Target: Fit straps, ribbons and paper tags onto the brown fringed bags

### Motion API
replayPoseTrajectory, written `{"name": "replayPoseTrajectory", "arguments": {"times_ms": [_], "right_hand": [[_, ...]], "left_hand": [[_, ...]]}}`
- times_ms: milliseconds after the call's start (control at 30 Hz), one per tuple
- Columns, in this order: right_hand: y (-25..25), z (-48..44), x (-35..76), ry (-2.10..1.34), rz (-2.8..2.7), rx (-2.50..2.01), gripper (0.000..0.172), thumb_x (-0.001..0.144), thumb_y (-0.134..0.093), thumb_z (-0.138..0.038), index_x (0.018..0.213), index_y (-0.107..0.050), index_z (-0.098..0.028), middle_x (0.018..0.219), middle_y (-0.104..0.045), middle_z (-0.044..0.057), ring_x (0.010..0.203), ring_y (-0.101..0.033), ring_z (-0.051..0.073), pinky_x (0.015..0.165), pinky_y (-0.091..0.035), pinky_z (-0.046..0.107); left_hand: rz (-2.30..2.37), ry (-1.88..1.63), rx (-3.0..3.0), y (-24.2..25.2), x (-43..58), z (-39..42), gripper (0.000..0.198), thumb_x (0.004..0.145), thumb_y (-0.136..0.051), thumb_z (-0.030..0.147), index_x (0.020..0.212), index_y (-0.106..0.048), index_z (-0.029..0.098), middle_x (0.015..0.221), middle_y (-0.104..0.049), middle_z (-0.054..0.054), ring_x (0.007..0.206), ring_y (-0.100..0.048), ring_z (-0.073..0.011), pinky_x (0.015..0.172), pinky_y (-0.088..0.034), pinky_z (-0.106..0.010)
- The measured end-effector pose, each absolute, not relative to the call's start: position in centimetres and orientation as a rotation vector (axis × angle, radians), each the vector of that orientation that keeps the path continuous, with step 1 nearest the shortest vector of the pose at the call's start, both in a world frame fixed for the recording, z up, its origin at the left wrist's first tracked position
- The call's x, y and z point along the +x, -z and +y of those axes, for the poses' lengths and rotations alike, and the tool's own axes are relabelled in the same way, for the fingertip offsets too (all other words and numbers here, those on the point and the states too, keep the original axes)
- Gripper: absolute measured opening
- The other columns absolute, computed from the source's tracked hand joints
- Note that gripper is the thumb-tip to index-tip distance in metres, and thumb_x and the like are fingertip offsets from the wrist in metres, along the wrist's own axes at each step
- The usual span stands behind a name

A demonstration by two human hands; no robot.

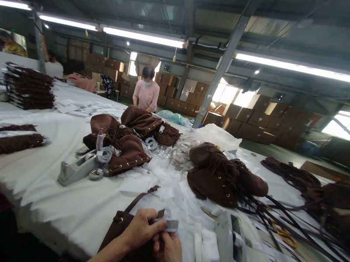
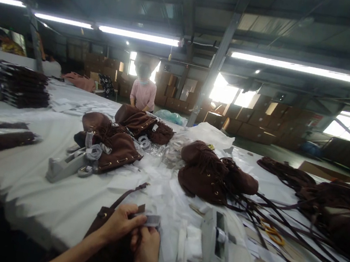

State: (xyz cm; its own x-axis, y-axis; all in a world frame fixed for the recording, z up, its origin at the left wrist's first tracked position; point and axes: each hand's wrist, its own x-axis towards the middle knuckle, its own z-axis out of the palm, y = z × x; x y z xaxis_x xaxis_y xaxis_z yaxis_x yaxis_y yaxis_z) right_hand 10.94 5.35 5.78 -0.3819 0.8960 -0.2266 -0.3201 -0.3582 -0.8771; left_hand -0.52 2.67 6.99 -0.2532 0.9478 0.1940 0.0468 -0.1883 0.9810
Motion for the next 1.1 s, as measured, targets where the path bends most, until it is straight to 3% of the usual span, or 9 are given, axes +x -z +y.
{"name": "replayPoseTrajectory", "arguments": {"times_ms": [167,300,367,433,533,700,967,1100], "right_hand": [[-6.0,4.3,11.0,-1.606,-1.079,-1.035,0.040,0.065,-0.077,-0.043,0.084,-0.061,-0.012,0.056,-0.062,-0.001,0.042,-0.052,0.008,0.038,-0.039,0.016],[-5.3,3.4,11.5,-1.520,-1.128,-0.908,0.051,0.066,-0.079,-0.039,0.107,-0.058,-0.015,0.078,-0.071,0.003,0.070,-0.067,0.017,0.065,-0.055,0.026],[-4.8,3.2,11.8,-1.433,-1.284,-0.843,0.048,0.071,-0.075,-0.036,0.112,-0.058,-0.017,0.089,-0.071,0.005,0.082,-0.068,0.019,0.076,-0.055,0.031],[-4.5,3.3,12.1,-1.153,-1.490,-0.843,0.034,0.078,-0.069,-0.033,0.108,-0.063,-0.018,0.094,-0.070,0.006,0.086,-0.066,0.020,0.081,-0.054,0.033],[-4.5,3.9,12.6,-0.604,-1.721,-0.754,0.013,0.087,-0.060,-0.024,0.096,-0.068,-0.020,0.092,-0.068,0.005,0.084,-0.064,0.017,0.080,-0.053,0.030],[-5.8,4.9,13.0,-0.075,-1.881,-0.563,0.015,0.089,-0.054,-0.012,0.099,-0.065,-0.017,0.079,-0.059,0.004,0.073,-0.055,0.015,0.066,-0.048,0.027],[-8.7,5.9,12.7,0.101,-2.099,-0.390,0.015,0.090,-0.049,-0.008,0.096,-0.061,-0.016,0.093,-0.063,0.008,0.092,-0.056,0.020,0.081,-0.046,0.035],[-8.0,7.4,12.3,0.118,-2.056,-0.313,0.020,0.090,-0.044,-0.008,0.096,-0.062,-0.017,0.087,-0.066,0.007,0.083,-0.060,0.018,0.076,-0.047,0.033]], "left_hand": [[1.322,-1.458,1.196,-7.2,-1.3,2.7,0.042,0.073,-0.064,0.056,0.066,-0.062,0.015,0.047,-0.048,0.002,0.040,-0.039,-0.0093,0.039,-0.026,-0.022],[1.215,-1.445,1.062,-7.5,-2.0,2.9,0.043,0.072,-0.066,0.055,0.065,-0.058,0.014,0.045,-0.043,0.005,0.034,-0.032,-0.0057,0.034,-0.021,-0.020],[1.127,-1.453,1.005,-7.5,-2.1,3.0,0.043,0.071,-0.067,0.054,0.065,-0.057,0.013,0.047,-0.043,0.004,0.035,-0.031,-0.0048,0.034,-0.021,-0.019],[1.069,-1.452,0.964,-7.6,-2.1,2.9,0.043,0.070,-0.069,0.053,0.065,-0.057,0.012,0.048,-0.042,0.005,0.037,-0.030,-0.0043,0.034,-0.020,-0.018],[1.029,-1.423,0.935,-7.9,-1.9,2.9,0.043,0.068,-0.071,0.052,0.063,-0.057,0.012,0.048,-0.044,0.004,0.038,-0.031,-0.0046,0.034,-0.020,-0.018],[1.084,-1.356,0.953,-8.8,-2.1,3.1,0.042,0.062,-0.074,0.049,0.055,-0.056,0.012,0.046,-0.045,0.004,0.038,-0.032,-0.0049,0.036,-0.020,-0.019],[1.228,-1.245,0.948,-8.5,-2.9,4.1,0.034,0.057,-0.075,0.040,0.049,-0.054,0.014,0.043,-0.044,0.005,0.040,-0.033,-0.0059,0.041,-0.022,-0.021],[1.312,-1.220,0.986,-8.7,-2.9,4.9,0.030,0.057,-0.071,0.033,0.042,-0.050,0.016,0.037,-0.037,0.006,0.035,-0.027,-0.0060,0.037,-0.017,-0.023]]}}
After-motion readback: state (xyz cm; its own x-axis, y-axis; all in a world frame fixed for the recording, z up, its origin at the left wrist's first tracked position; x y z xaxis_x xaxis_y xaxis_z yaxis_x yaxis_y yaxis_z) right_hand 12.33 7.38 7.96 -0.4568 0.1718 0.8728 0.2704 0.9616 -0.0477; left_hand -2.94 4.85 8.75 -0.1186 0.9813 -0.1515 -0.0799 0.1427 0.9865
